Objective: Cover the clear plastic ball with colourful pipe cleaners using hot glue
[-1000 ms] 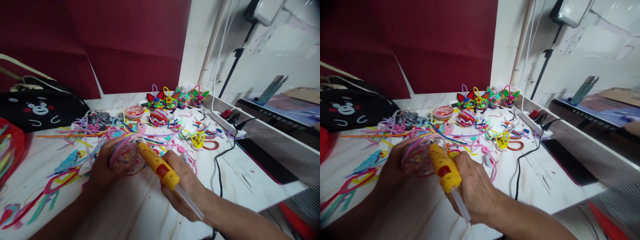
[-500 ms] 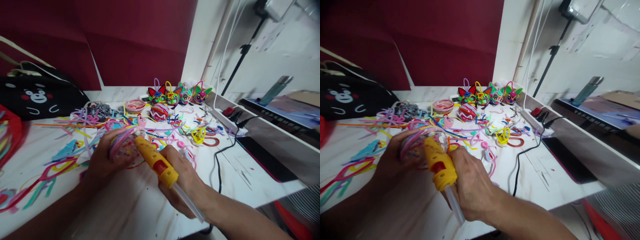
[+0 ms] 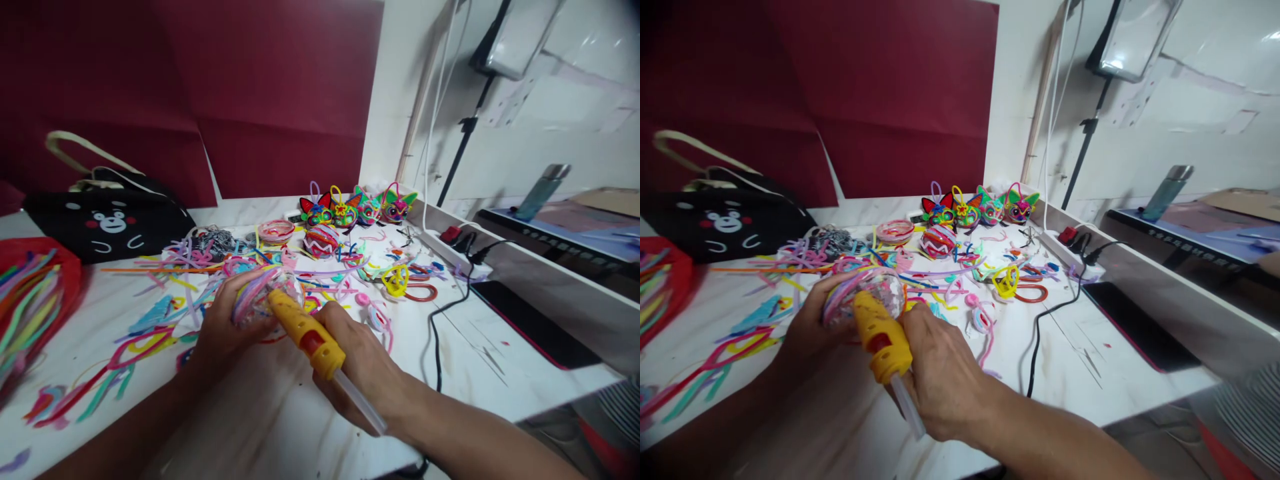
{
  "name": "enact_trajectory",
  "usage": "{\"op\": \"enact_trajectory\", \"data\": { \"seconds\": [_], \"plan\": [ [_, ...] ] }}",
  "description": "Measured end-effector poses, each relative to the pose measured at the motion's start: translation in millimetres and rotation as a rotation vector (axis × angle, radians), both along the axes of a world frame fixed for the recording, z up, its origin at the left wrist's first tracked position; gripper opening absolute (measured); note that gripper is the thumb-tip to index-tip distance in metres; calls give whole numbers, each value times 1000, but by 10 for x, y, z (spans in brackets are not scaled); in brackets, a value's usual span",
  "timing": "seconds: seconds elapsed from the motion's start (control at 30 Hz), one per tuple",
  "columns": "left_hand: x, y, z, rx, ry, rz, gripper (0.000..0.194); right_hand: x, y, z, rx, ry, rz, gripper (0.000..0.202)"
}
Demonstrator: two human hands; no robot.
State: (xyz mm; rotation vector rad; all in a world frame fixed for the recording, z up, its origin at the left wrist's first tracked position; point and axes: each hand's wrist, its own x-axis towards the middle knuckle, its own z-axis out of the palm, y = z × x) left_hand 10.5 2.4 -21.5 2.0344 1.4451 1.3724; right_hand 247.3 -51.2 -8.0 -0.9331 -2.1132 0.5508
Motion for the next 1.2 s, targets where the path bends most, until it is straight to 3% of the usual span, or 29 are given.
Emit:
{"op": "enact_trajectory", "data": {
  "seconds": [0.8, 1.2],
  "plan": [
    [-31, 67, -112, 4, -2, 28, 76, 14, 56, -8, -43, 17, -141, 10],
    [-31, 77, -105, 107, 46, -16, 73, -10, 27, -37, 3, 29, -45, 16]
  ]
}}
